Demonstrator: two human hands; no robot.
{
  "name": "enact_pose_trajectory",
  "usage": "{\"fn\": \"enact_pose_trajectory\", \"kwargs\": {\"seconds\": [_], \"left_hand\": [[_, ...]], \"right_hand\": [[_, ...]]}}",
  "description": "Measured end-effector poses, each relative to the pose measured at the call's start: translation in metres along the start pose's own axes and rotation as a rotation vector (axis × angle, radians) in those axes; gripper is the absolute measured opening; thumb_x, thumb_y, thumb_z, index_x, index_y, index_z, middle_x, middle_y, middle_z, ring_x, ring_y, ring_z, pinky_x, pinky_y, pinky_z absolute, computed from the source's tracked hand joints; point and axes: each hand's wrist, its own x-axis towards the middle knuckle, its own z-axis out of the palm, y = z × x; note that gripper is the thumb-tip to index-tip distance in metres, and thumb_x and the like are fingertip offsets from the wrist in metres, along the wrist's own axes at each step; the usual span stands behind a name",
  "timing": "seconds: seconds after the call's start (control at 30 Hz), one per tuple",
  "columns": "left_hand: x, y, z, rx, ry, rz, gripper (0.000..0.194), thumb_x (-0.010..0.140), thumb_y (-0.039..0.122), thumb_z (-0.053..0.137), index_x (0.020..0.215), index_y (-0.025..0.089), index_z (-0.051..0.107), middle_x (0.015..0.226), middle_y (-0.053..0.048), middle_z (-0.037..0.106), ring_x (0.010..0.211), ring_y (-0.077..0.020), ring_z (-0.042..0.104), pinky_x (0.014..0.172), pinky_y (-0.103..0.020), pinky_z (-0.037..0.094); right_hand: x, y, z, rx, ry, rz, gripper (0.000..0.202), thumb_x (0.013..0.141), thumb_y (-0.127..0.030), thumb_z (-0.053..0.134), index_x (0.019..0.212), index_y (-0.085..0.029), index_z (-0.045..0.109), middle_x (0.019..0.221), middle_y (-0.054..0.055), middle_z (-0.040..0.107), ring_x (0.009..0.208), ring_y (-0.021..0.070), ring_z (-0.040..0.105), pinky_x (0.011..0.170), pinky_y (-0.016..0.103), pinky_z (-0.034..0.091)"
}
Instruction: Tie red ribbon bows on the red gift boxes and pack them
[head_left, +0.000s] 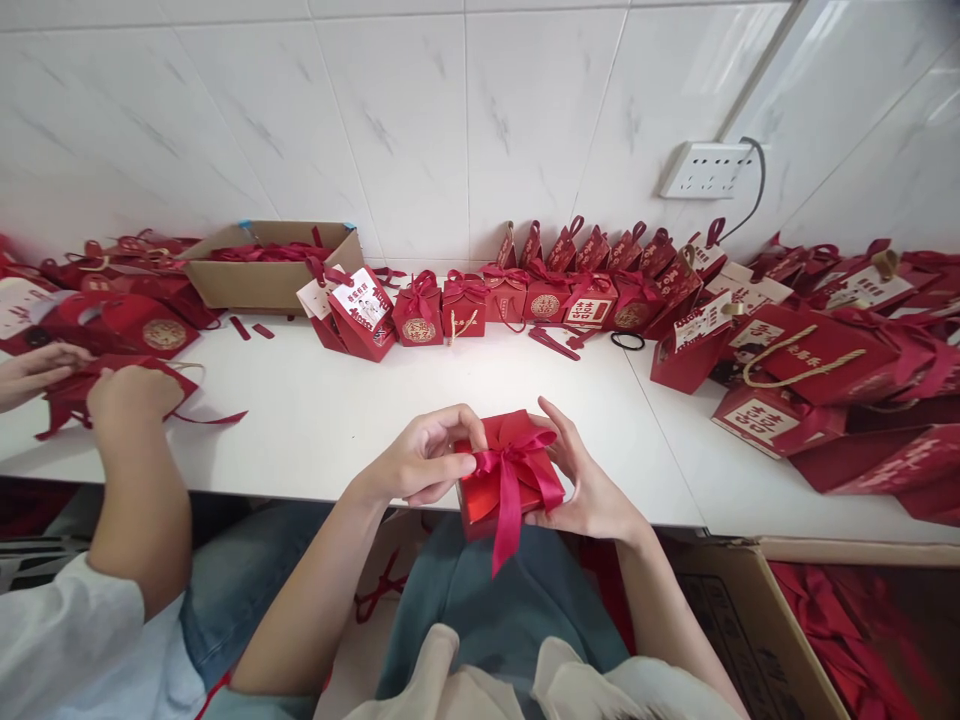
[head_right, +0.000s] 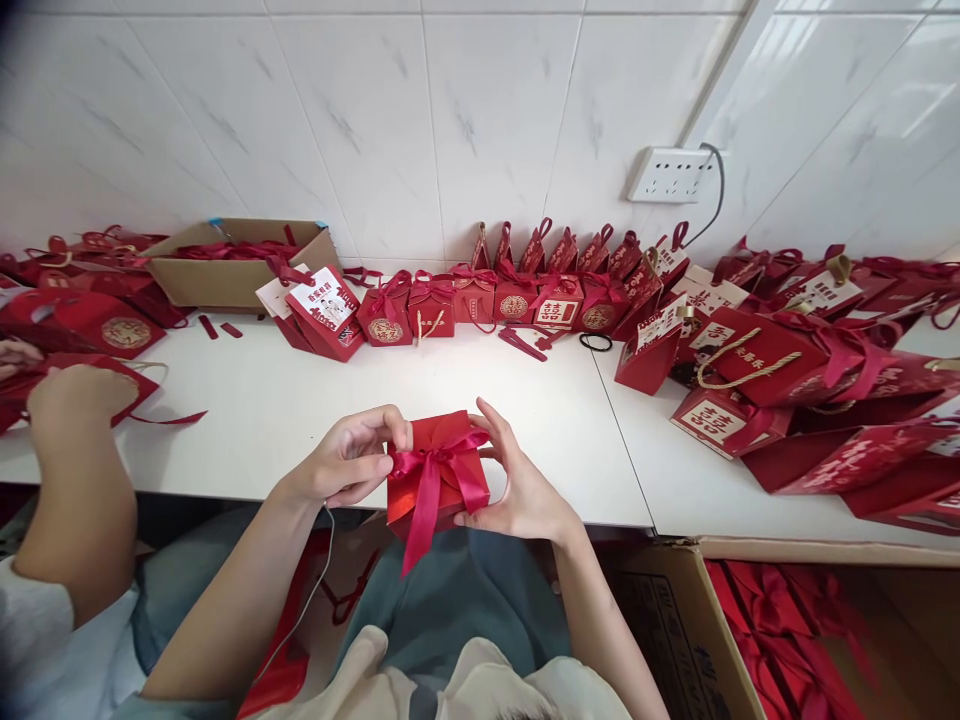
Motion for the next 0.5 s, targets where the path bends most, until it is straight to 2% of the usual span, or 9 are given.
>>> {"fn": "enact_pose_trajectory", "kwargs": {"seconds": [0.1, 0.2, 0.33, 0.5], "left_hand": [[-0.0004, -0.0009, -0.0004, 0.038, -0.004, 0.000, 0.028, 0.076, 0.039, 0.067, 0.075, 0.015, 0.052, 0.059, 0.005, 0.048, 0.024, 0.0008, 0.036, 0.026, -0.013, 0.018], [-0.0004, -0.0034, -0.0005, 0.059, 0.005, 0.004, 0.026, 0.080, 0.040, 0.063, 0.077, 0.017, 0.051, 0.051, 0.007, 0.045, 0.024, -0.0027, 0.040, 0.026, -0.014, 0.019], [0.0007, -0.0058, -0.0009, 0.065, 0.019, -0.003, 0.026, 0.082, 0.041, 0.060, 0.080, 0.018, 0.050, 0.039, 0.010, 0.041, 0.022, -0.0039, 0.036, 0.026, -0.013, 0.018], [0.0019, -0.0059, -0.0039, 0.082, 0.122, 0.027, 0.025, 0.080, 0.038, 0.063, 0.081, 0.016, 0.050, 0.044, 0.011, 0.041, 0.024, -0.0013, 0.033, 0.026, -0.012, 0.020]], "right_hand": [[-0.0003, -0.0005, -0.0003, 0.000, 0.007, 0.011, 0.108, 0.062, -0.025, 0.080, 0.145, -0.034, 0.011, 0.144, 0.012, 0.029, 0.129, 0.0293, 0.039, 0.100, 0.047, 0.041], [0.0000, -0.0009, -0.0001, -0.006, 0.021, 0.022, 0.107, 0.063, -0.025, 0.080, 0.144, -0.035, 0.011, 0.145, 0.012, 0.029, 0.130, 0.0292, 0.038, 0.101, 0.047, 0.039], [0.0005, -0.0005, -0.0008, -0.013, 0.017, 0.022, 0.106, 0.063, -0.025, 0.079, 0.144, -0.035, 0.011, 0.145, 0.011, 0.029, 0.130, 0.0292, 0.038, 0.102, 0.047, 0.038], [-0.0008, 0.0016, -0.0043, -0.012, 0.022, 0.003, 0.107, 0.063, -0.028, 0.080, 0.145, -0.034, 0.011, 0.144, 0.012, 0.031, 0.128, 0.0305, 0.040, 0.101, 0.048, 0.038]]}}
